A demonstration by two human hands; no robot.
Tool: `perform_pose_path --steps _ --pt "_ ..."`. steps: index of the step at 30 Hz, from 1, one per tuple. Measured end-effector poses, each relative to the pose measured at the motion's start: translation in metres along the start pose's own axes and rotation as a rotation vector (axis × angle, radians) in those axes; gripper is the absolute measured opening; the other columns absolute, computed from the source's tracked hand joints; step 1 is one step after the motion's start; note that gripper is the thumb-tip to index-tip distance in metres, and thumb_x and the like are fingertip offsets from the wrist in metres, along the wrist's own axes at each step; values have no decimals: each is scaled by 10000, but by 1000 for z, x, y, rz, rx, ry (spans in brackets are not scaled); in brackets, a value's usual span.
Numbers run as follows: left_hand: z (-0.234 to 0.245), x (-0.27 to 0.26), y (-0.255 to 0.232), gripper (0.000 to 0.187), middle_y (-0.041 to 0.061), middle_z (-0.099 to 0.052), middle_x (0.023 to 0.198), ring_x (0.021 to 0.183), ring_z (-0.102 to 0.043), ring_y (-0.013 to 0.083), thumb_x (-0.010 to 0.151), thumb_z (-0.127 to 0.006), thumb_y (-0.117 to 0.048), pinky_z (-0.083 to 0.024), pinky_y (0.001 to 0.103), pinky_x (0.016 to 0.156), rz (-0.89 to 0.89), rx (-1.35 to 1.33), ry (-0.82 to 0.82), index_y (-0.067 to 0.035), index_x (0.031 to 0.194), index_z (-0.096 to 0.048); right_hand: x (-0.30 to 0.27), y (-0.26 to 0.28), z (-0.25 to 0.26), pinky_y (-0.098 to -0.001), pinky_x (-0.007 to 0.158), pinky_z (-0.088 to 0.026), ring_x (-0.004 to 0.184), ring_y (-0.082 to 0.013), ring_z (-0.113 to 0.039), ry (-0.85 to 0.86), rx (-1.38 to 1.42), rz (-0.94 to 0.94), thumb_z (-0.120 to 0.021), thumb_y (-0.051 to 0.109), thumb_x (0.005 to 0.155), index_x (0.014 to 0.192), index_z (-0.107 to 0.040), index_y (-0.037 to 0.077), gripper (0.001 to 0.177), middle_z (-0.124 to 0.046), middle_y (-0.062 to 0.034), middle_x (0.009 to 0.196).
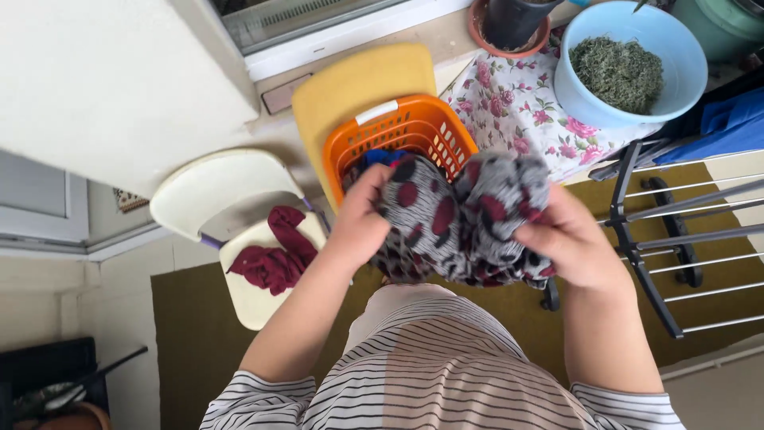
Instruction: Hanging wet laundry on a drying rack on a balcony.
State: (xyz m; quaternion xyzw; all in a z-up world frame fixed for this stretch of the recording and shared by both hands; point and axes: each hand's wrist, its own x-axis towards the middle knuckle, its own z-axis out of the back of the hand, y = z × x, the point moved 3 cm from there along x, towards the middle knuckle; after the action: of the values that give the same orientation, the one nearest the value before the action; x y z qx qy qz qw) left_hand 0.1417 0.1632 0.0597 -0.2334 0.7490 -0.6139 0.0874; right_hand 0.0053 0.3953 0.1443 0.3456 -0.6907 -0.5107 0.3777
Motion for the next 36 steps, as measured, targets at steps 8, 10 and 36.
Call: perform_pose_path --steps 8,10,36 --pt "-63 -123 -43 541 35 -656 1172 1096 -665 126 804 -683 24 -579 330 939 204 267 432 -51 1318 -530 -105 9 -37 -320 1048 -508 1147 -156 -643 343 -290 -56 -702 44 890 1425 -536 -44 567 -711 -85 1256" --pt "-70 -149 -53 585 57 -640 1262 1189 -658 170 803 -665 16 -558 357 1003 110 311 415 -50 1364 -515 -124 16 -46 -318 1006 -522 1110 -165 -660 418 -295 -32 -722 62 875 1374 -571 -53 534 -710 -99 1231" --pt "45 -307 -196 450 64 -661 699 640 -640 341 689 -918 -378 -491 451 608 -178 1662 -52 -117 876 -603 -85 -29 -125 -475 826 -531 987 -381 -667 122 -1265 157 -731 93 715 1081 -704 108 367 -702 -133 1083"
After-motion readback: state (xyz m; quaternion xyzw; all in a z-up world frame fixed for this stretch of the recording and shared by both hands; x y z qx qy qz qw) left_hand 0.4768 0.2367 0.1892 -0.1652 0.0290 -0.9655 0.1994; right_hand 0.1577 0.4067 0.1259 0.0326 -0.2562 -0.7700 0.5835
